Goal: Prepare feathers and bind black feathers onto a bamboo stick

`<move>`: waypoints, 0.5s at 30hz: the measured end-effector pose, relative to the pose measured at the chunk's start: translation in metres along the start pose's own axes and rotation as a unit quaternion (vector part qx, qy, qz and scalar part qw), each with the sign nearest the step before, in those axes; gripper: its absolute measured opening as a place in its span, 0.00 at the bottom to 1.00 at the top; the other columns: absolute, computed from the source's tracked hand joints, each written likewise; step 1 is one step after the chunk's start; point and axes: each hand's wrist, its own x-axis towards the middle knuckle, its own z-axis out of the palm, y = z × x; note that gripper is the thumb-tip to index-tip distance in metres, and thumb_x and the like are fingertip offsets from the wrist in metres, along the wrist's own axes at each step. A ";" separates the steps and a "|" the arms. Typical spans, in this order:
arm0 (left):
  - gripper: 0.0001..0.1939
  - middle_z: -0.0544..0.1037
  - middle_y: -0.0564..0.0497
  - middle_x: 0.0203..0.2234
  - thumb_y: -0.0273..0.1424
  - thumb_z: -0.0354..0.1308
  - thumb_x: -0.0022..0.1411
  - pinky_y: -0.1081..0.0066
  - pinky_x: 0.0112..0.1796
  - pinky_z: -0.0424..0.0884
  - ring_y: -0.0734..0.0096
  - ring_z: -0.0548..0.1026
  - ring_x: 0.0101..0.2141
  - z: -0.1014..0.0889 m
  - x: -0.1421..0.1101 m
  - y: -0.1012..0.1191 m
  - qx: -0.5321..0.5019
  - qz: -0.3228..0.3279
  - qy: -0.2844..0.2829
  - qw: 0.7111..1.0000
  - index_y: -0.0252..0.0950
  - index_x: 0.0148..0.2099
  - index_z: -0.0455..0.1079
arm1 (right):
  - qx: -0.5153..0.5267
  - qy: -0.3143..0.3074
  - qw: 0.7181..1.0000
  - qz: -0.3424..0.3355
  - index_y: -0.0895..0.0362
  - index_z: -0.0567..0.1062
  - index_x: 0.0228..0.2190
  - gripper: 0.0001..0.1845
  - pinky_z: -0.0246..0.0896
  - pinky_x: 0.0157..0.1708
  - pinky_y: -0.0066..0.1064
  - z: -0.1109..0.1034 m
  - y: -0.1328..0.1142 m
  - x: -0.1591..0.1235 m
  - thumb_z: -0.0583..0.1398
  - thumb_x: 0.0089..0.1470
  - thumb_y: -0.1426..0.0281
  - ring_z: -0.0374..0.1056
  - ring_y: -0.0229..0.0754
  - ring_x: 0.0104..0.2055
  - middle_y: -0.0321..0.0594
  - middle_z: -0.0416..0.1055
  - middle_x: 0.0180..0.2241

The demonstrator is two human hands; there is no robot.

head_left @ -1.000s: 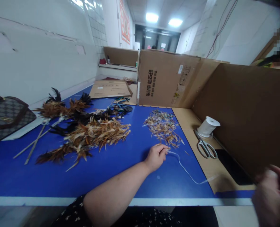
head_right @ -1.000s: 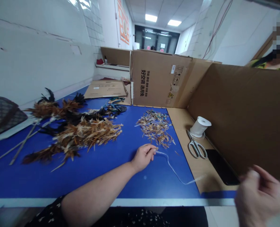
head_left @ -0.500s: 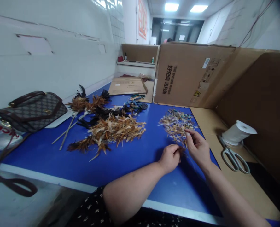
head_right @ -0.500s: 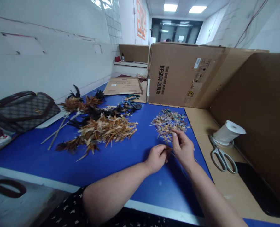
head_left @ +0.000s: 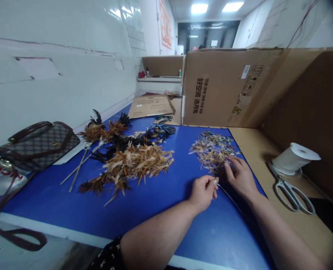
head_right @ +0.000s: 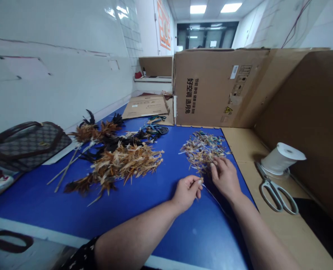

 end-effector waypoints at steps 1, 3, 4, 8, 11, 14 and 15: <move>0.25 0.74 0.56 0.19 0.55 0.67 0.69 0.72 0.26 0.64 0.75 0.69 0.19 0.000 0.001 -0.001 -0.004 -0.006 0.006 1.000 0.38 0.37 0.74 | -0.020 0.006 1.000 0.016 0.55 0.82 0.65 0.34 0.62 0.76 0.66 -0.002 0.011 -0.001 0.57 0.73 0.47 0.70 0.68 0.73 0.61 0.76 0.68; 0.25 0.74 0.56 0.20 0.56 0.68 0.68 0.73 0.26 0.65 0.75 0.69 0.19 0.000 0.002 -0.002 -0.006 -0.015 0.013 1.000 0.37 0.37 0.75 | -0.057 0.010 0.997 0.054 0.59 0.77 0.70 0.40 0.51 0.77 0.78 0.000 0.033 -0.001 0.55 0.73 0.44 0.62 0.78 0.78 0.68 0.70 0.73; 0.25 0.75 0.56 0.20 0.55 0.68 0.68 0.73 0.26 0.65 0.76 0.69 0.20 0.000 0.002 -0.002 -0.006 -0.017 0.014 1.000 0.37 0.37 0.75 | -0.070 0.005 0.995 0.070 0.60 0.74 0.72 0.43 0.47 0.77 0.83 0.003 0.041 -0.002 0.54 0.73 0.42 0.58 0.81 0.80 0.71 0.67 0.74; 0.23 0.75 0.55 0.21 0.53 0.69 0.68 0.73 0.26 0.65 0.76 0.69 0.20 0.000 0.001 -0.001 -0.011 -0.022 0.008 1.000 0.37 0.38 0.75 | -0.075 -0.048 0.994 0.065 0.61 0.65 0.78 0.49 0.46 0.78 0.80 0.027 0.050 -0.010 0.51 0.73 0.39 0.52 0.79 0.84 0.69 0.62 0.78; 0.23 0.76 0.55 0.21 0.53 0.69 0.68 0.73 0.26 0.65 0.77 0.70 0.20 -0.001 -0.001 0.001 -0.010 -0.030 0.008 0.999 0.37 0.38 0.75 | -0.046 -0.093 0.995 0.003 0.55 0.60 0.81 0.47 0.54 0.81 0.62 0.041 0.037 -0.012 0.49 0.76 0.41 0.54 0.63 0.85 0.56 0.60 0.82; 0.24 0.77 0.55 0.23 0.54 0.70 0.67 0.73 0.25 0.65 0.77 0.71 0.20 -0.001 -0.001 0.002 -0.011 -0.035 0.014 0.999 0.36 0.39 0.75 | -0.033 -0.094 0.995 -0.023 0.52 0.56 0.83 0.45 0.52 0.83 0.59 0.041 0.035 0.009 0.48 0.77 0.44 0.52 0.59 0.85 0.50 0.57 0.83; 0.25 0.78 0.54 0.25 0.55 0.71 0.67 0.73 0.25 0.65 0.77 0.71 0.20 -0.001 0.000 0.003 -0.013 -0.035 0.016 0.999 0.36 0.40 0.75 | -0.036 -0.085 0.996 -0.017 0.54 0.56 0.83 0.46 0.49 0.84 0.61 0.039 0.040 0.021 0.47 0.77 0.44 0.51 0.61 0.86 0.52 0.57 0.83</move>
